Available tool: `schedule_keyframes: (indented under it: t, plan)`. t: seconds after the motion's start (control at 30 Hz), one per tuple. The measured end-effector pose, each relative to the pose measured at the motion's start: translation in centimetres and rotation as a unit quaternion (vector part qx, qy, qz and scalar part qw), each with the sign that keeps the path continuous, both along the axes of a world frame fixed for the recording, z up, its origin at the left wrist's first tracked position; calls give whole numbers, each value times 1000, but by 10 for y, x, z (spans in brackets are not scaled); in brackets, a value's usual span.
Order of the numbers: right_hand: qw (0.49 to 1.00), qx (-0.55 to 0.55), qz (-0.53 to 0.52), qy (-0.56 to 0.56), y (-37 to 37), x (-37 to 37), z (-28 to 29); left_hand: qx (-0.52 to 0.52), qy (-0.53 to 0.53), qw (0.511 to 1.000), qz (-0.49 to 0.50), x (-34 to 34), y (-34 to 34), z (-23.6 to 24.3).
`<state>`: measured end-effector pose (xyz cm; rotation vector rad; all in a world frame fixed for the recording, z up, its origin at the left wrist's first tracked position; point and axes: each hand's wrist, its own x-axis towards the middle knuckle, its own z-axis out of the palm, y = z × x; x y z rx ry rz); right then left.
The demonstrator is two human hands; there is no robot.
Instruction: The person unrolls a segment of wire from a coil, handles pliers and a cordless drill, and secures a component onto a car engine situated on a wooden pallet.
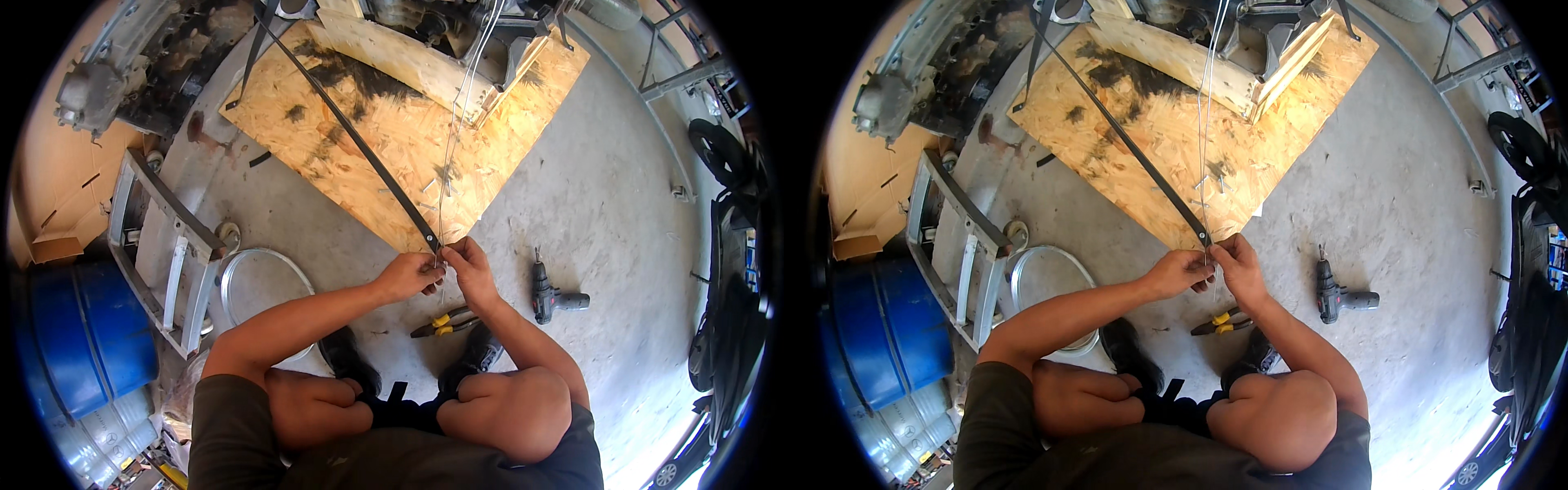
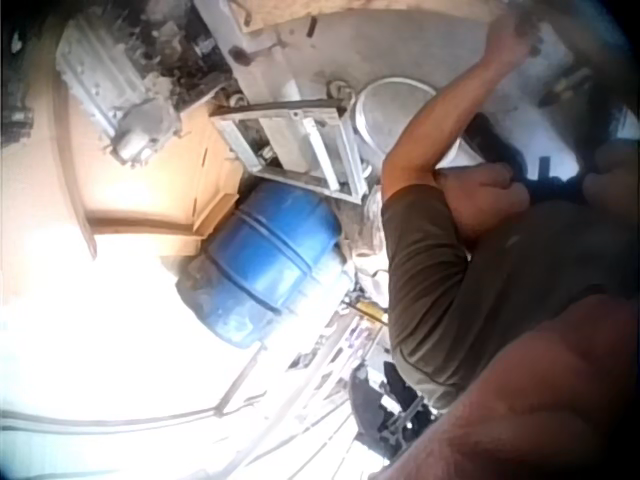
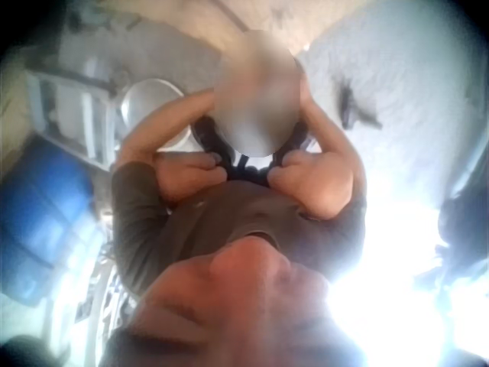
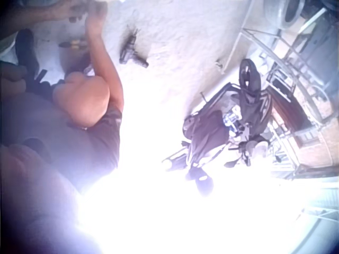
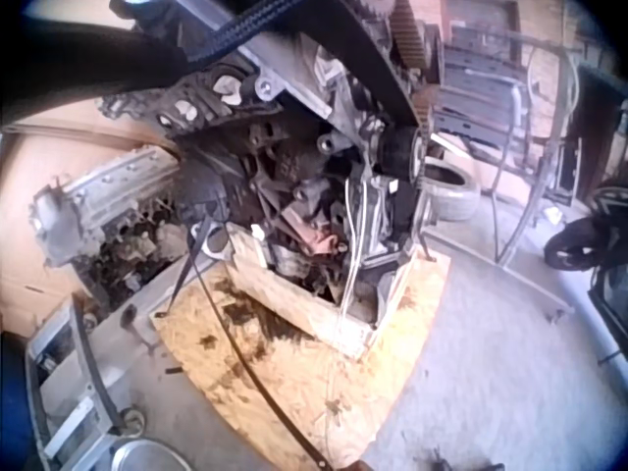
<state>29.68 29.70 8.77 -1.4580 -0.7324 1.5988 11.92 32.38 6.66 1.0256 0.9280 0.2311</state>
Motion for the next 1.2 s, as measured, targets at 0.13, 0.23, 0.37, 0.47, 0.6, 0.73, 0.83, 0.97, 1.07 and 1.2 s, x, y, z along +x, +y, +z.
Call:
schedule_keyframes:
  t: [0.13,0.23,0.37,0.47,0.6,0.73,0.83,0.97,1.07,1.2]
  plan:
    - [1000,19,7,-10,-2,0,-9,-28,16,999,11,1,3,0]
    - [999,29,14,-13,-2,2,-10,-29,28,999,8,0,6,1]
    - [999,21,29,-7,0,6,-8,-25,10,1000,-2,-2,6,-2]
    - [999,12,41,-16,1,8,-8,-20,3,1000,-6,-2,5,-5]
    - [997,19,51,-46,1,9,-10,-4,11,1000,-19,-1,4,-6]
    - [997,27,51,-58,1,7,-13,36,48,997,-43,1,1,-3]
    - [997,28,49,-53,1,7,-15,64,62,994,-60,2,1,1]
    - [997,26,51,-48,2,8,-17,123,89,985,-76,4,1,6]
    - [998,30,50,-37,1,10,-22,222,99,966,-90,3,-2,-3]
    - [998,33,52,-29,2,9,-20,280,120,947,-106,3,-5,-4]
